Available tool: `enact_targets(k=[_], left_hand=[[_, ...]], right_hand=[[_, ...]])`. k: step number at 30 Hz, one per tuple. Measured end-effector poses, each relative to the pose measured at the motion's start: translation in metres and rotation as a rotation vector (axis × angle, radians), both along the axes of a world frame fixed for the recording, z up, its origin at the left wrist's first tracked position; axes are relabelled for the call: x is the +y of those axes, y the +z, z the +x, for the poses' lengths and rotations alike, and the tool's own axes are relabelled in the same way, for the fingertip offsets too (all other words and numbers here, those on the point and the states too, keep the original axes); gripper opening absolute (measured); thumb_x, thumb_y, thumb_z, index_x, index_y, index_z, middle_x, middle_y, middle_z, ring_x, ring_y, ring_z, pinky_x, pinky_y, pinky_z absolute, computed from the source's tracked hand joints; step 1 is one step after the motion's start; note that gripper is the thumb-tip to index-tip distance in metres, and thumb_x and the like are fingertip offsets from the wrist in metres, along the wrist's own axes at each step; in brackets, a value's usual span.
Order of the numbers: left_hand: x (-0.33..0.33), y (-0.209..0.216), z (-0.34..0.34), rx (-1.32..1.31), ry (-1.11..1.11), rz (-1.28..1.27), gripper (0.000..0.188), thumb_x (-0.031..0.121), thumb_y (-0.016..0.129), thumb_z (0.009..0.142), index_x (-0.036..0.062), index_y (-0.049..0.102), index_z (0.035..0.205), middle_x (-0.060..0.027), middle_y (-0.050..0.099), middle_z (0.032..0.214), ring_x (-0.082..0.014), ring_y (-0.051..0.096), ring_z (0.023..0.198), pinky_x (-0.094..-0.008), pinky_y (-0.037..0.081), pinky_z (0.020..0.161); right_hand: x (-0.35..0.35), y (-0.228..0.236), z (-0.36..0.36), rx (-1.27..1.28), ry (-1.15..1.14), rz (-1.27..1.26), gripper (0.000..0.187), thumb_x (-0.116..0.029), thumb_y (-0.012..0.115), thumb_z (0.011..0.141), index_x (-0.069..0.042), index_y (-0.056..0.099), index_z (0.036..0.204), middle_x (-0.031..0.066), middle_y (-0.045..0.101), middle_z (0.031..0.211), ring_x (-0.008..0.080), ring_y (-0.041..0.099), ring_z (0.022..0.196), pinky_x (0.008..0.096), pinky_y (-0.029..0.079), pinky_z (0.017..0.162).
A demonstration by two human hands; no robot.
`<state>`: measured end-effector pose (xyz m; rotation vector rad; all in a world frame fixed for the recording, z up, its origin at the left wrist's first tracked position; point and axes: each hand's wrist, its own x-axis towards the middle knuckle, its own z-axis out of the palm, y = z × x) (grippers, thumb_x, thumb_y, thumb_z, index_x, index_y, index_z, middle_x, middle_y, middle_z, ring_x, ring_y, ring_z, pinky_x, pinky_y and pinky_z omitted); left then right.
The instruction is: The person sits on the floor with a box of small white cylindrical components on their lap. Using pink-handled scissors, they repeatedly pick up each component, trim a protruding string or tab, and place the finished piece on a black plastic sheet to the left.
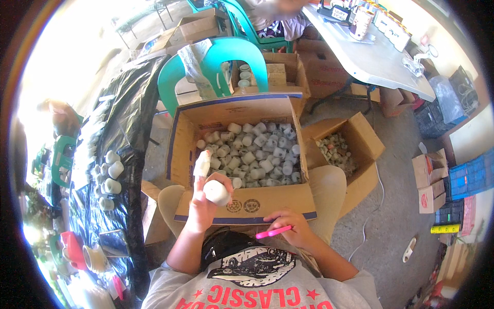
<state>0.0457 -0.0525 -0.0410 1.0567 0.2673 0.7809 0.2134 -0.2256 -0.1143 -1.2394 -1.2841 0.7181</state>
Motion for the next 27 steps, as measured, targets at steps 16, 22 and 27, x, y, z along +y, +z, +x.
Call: enact_targets(k=[16,22,27], left_hand=[[-0.003,-0.037,0.011,0.608,0.147,0.22,0.02,0.012,0.072,0.08,0.0014,0.056,0.086,-0.0046,0.063,0.074,-0.0086,0.058,0.066,-0.027,0.049,0.061],[0.0,-0.046,0.009,0.729,0.214,0.336,0.027,0.015,0.076,0.075,0.0018,0.055,0.086,-0.0072,0.063,0.073,-0.013,0.06,0.064,-0.0289,0.049,0.061],[-0.005,-0.045,0.011,0.793,0.276,0.509,0.032,0.02,0.079,0.073,0.0015,0.057,0.086,-0.0103,0.065,0.072,-0.0234,0.065,0.064,-0.0334,0.051,0.061]], right_hand=[[0.035,0.034,0.024,1.371,-0.163,-0.616,0.06,-0.063,0.048,0.088,-0.005,0.057,0.1,0.0109,0.062,0.081,0.024,0.065,0.078,0.0406,0.057,0.075],[0.038,0.057,0.009,1.146,-0.017,-0.585,0.036,-0.012,0.056,0.093,0.0,0.043,0.124,0.0133,0.06,0.1,0.0208,0.066,0.08,0.0314,0.057,0.071],[0.024,0.093,-0.001,0.238,-0.136,-0.123,0.037,-0.008,0.048,0.097,0.0,0.034,0.13,0.013,0.06,0.096,0.0135,0.059,0.066,0.0247,0.05,0.059]])
